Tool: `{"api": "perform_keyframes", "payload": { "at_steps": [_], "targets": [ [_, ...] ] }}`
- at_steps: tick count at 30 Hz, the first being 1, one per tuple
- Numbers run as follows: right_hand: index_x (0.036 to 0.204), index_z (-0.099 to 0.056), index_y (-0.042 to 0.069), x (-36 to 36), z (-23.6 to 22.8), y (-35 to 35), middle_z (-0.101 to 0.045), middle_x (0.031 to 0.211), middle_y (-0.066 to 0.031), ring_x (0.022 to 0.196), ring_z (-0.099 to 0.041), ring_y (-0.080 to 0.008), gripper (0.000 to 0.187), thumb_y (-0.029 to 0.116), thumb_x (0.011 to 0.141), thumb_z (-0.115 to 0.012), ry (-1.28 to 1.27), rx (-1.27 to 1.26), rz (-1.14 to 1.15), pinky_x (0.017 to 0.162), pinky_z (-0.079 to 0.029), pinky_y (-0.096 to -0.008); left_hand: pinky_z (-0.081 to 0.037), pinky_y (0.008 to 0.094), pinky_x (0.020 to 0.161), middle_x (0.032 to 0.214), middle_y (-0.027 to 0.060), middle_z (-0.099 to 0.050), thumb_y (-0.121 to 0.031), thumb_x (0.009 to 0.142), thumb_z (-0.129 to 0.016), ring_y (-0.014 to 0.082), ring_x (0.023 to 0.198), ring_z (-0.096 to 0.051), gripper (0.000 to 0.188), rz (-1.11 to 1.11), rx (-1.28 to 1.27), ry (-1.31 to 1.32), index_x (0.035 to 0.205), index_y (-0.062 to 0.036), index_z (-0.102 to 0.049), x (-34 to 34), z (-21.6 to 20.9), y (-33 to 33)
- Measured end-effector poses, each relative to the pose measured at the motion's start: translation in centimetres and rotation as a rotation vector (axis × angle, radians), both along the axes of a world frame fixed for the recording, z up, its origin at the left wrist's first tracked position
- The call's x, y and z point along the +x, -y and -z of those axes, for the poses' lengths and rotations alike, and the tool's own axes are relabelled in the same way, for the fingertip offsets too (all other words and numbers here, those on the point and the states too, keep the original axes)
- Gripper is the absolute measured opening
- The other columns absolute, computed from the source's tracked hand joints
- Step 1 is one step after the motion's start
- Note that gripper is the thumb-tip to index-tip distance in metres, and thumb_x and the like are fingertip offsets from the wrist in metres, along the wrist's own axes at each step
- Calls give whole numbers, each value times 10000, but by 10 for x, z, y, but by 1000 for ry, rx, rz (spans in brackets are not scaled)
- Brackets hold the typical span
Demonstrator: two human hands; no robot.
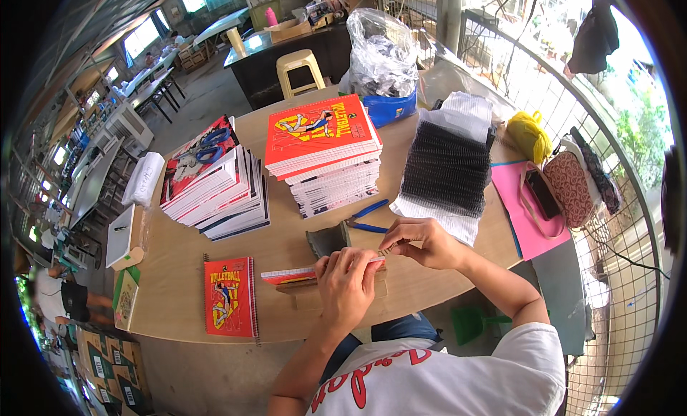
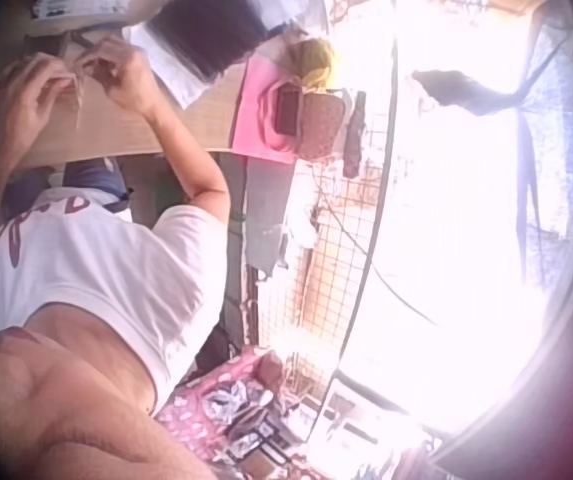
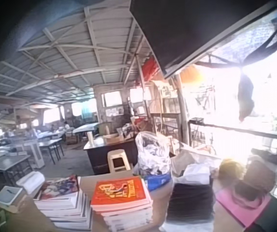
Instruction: The person binds notebooks by hand using spiral coils. The person removes white paper wrapping from stacks of notebook pages, aligns the pages, and manually inserts a plastic spiral coil through the pre-punched holes of each notebook.
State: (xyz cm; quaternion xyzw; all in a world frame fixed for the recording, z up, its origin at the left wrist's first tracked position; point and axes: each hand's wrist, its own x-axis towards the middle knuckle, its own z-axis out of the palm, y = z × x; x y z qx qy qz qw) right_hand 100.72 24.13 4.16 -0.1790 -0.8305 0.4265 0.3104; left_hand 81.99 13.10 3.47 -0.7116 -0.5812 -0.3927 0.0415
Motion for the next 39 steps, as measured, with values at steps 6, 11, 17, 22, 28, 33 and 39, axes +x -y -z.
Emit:
{"api": "perform_keyframes", "payload": {
  "at_steps": [6, 11, 17, 22, 28, 33, 39],
  "targets": [
    [1027, -714, 47, 6, -9, -3, -689, 993, -105, 936, -662, -251, 244, -87, 827, -673, 47, -68, -98, 790, -516, -349, -385, 374, 812, 874, -12, -632, -188, 863, -728, 209, 824, -604, 97, 11, 11, 5, 912, -151, -654, -1, 2, 2],
    [1004, -734, 36, 7, -15, 6, -701, 980, -115, 937, -666, -261, 231, -72, 800, -712, 8, -146, -157, 802, -525, -357, -380, 363, 804, 859, -38, -623, -131, 817, -762, 187, 810, -594, 120, 30, 84, -53, 905, -166, -688, 0, 16, 18],
    [1006, -739, 40, 9, -21, 10, -704, 979, -121, 926, -664, -280, 237, -69, 797, -713, 100, -61, -262, 802, -530, -369, -369, 347, 814, 845, -61, -606, -79, 778, -755, 142, 795, -587, 187, 16, 199, -39, 919, -199, -730, 0, 32, 26],
    [1029, -709, 24, 7, -20, 11, -697, 982, -115, 919, -670, -285, 246, -44, 793, -728, 86, -1, -264, 778, -528, -383, -382, 350, 816, 830, -43, -617, -90, 792, -754, 169, 805, -602, 174, 34, 132, -1, 928, -192, -719, -3, 24, 23],
    [1013, -665, 18, 9, -7, 14, -675, 989, -130, 800, -671, -346, 204, 52, 826, -739, 173, 121, -134, 674, -530, -416, -411, 382, 809, 887, -3, -625, -144, 817, -754, 212, 833, -616, 155, 33, 46, 56, 953, -157, -682, -2, 8, 11],
    [1028, -630, 57, 4, -13, 30, -637, 937, -126, 756, -647, -357, 206, 125, 857, -724, 141, 202, 56, 608, -519, -431, -433, 396, 805, 890, 13, -626, -144, 819, -755, 235, 830, -617, 166, 58, 35, 44, 958, -141, -664, -8, 5, 11],
    [1021, -613, 70, -5, -14, 40, -579, 965, -82, 752, -622, -332, 237, 109, 825, -741, 234, 411, 125, 584, -514, -421, -439, 394, 794, 864, 28, -615, -136, 829, -741, 252, 820, -615, 153, 51, 40, 31, 948, -135, -644, -9, 13, 12]
  ]
}}
